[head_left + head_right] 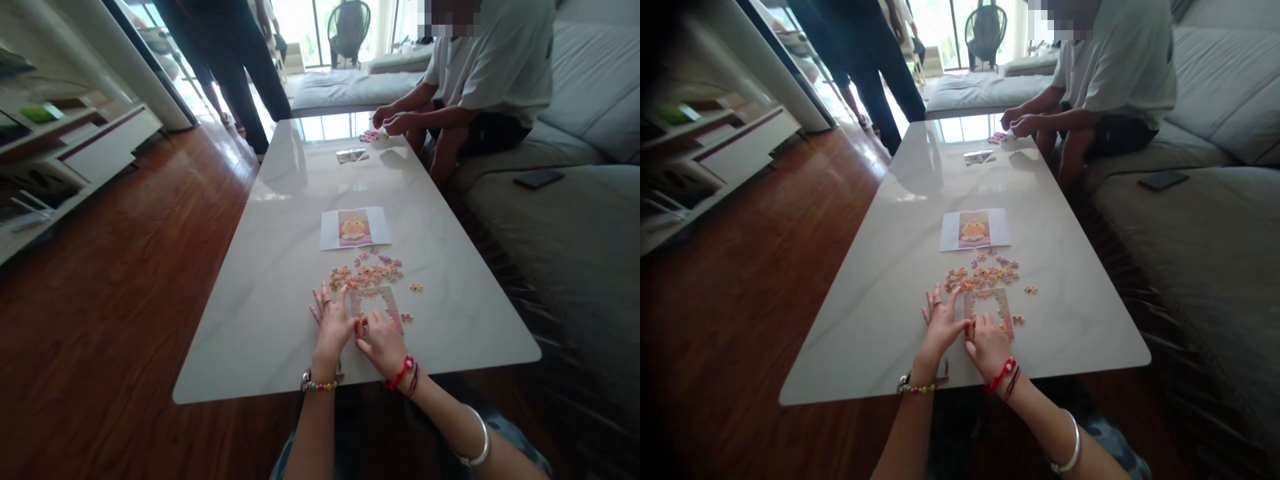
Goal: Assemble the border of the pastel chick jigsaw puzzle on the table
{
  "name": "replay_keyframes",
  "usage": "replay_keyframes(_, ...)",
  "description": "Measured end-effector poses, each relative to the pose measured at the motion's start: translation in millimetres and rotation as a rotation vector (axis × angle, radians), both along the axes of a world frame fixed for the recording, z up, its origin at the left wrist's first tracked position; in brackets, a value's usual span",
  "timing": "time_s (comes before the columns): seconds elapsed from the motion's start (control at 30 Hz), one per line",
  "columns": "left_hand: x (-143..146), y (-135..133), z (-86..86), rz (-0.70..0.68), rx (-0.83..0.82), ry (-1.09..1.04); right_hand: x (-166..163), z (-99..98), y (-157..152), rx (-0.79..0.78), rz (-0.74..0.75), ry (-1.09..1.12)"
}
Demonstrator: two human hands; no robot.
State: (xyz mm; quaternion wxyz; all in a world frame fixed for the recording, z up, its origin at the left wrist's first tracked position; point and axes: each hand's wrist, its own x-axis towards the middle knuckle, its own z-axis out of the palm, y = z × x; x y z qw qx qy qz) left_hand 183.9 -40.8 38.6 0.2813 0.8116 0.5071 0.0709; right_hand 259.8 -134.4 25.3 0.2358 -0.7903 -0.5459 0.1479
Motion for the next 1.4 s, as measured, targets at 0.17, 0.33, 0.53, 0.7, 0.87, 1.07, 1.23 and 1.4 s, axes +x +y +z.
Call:
replay_keyframes(0.17,-0.6,0.4,-1.4,0.035,-0.062,-0.023,2.5,0.1,1.4,-0.011,0.004,0.068)
replay_keyframes(0.33,-3.0,5.4,7.3,0.060,-0.091,-0.212,43.8,8.9,9.7,0.239,-0.054,0.275)
replay_keyframes(0.53,10.8,39.1,37.3,0.080,-0.038,-0.434,116.7,39.4,36.3,0.473,-0.208,0.218)
replay_keyframes(0.7,22.6,53.5,56.3,0.110,0.039,-0.470,129.8,57.5,52.4,0.470,-0.137,0.113)
replay_keyframes(0.87,20.4,55.9,66.3,0.117,0.045,-0.444,126.9,61.2,57.7,0.465,-0.094,0.081)
replay_keyframes(1.07,-1.7,36.8,44.6,-0.002,-0.041,-0.362,105.1,42.8,27.5,0.356,-0.053,0.128)
replay_keyframes(1.23,-24.7,12.4,16.5,-0.030,-0.129,-0.184,80.7,26.1,-1.3,0.251,-0.117,0.151)
replay_keyframes(1.4,-31.1,11.1,15.9,-0.021,-0.110,-0.144,79.6,27.6,-2.9,0.267,-0.115,0.119)
